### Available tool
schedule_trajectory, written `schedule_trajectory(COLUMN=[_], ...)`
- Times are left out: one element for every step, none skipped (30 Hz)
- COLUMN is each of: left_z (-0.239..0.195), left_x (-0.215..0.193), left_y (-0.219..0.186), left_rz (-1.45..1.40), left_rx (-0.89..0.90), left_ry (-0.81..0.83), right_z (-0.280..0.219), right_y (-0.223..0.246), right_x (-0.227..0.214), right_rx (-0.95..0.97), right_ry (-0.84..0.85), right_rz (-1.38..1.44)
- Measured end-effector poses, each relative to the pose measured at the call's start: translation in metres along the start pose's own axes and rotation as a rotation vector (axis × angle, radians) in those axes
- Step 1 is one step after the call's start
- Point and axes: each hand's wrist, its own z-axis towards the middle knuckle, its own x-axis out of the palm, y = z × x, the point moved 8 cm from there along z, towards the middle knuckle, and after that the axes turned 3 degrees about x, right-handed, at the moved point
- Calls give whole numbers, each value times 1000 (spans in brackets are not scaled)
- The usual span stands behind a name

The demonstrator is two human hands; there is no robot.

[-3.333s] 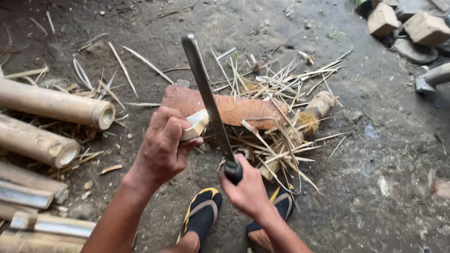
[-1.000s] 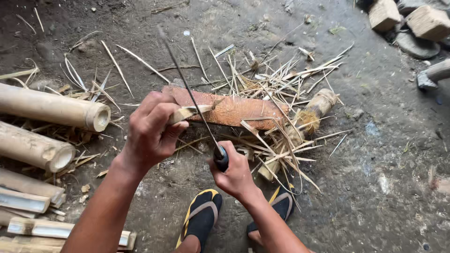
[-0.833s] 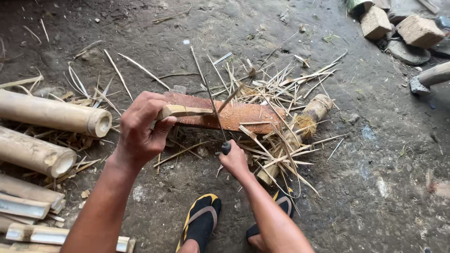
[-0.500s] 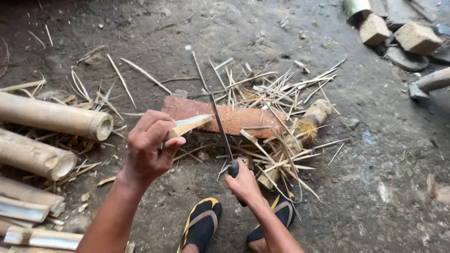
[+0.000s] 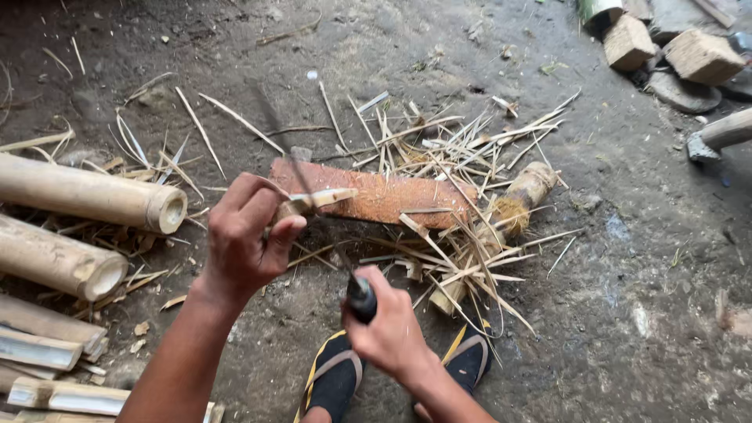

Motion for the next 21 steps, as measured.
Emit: schedule_trajectory(left_z=[-2,-2,-5,-10,-9,-9,-7,-5,-6,-6,-1,5,1,-1,2,2,6,10,14,17,18], left_x=[1,3,5,4,2,0,-1,-2,-2,-1,2,4,0,-3,-5,-7,-9,-11,-9,-6,-5], left_y=[2,8,11,11,13,11,12,13,12,12,14,18,13,10,8,7,7,5,4,3,3], left_rz=[10,20,27,19,17,15,18,21,18,29,43,57,61,65,66,35,7,-22,-14,-6,6], left_rx=[15,30,42,42,57,71,58,45,22,2,-11,-24,-9,7,32,11,4,-3,2,7,7], left_ry=[13,26,39,33,18,2,-13,-28,-36,-25,-27,-29,-22,-15,-7,7,6,6,11,15,19], right_z=[-2,0,8,16,27,32,36,36,31,23,22,25,18,16,10,12,13,17,17,19,21], right_y=[0,-2,-26,-50,-53,-55,-57,-58,-57,-55,-51,-47,-38,-30,-22,-24,-25,-26,-26,-28,-31], right_x=[2,4,10,14,12,7,8,8,9,13,14,17,17,18,16,17,13,9,6,3,3], right_rx=[-68,-137,49,235,219,202,212,222,243,260,263,264,202,139,74,124,158,192,200,208,216], right_ry=[-12,-23,3,31,-8,-48,-28,-9,16,51,84,116,74,33,-19,-19,-29,-40,-20,-1,26], right_rz=[6,13,-58,-130,-204,-278,-260,-241,-224,-156,-94,-33,-25,-16,-4,-49,-99,-149,-147,-146,-145])
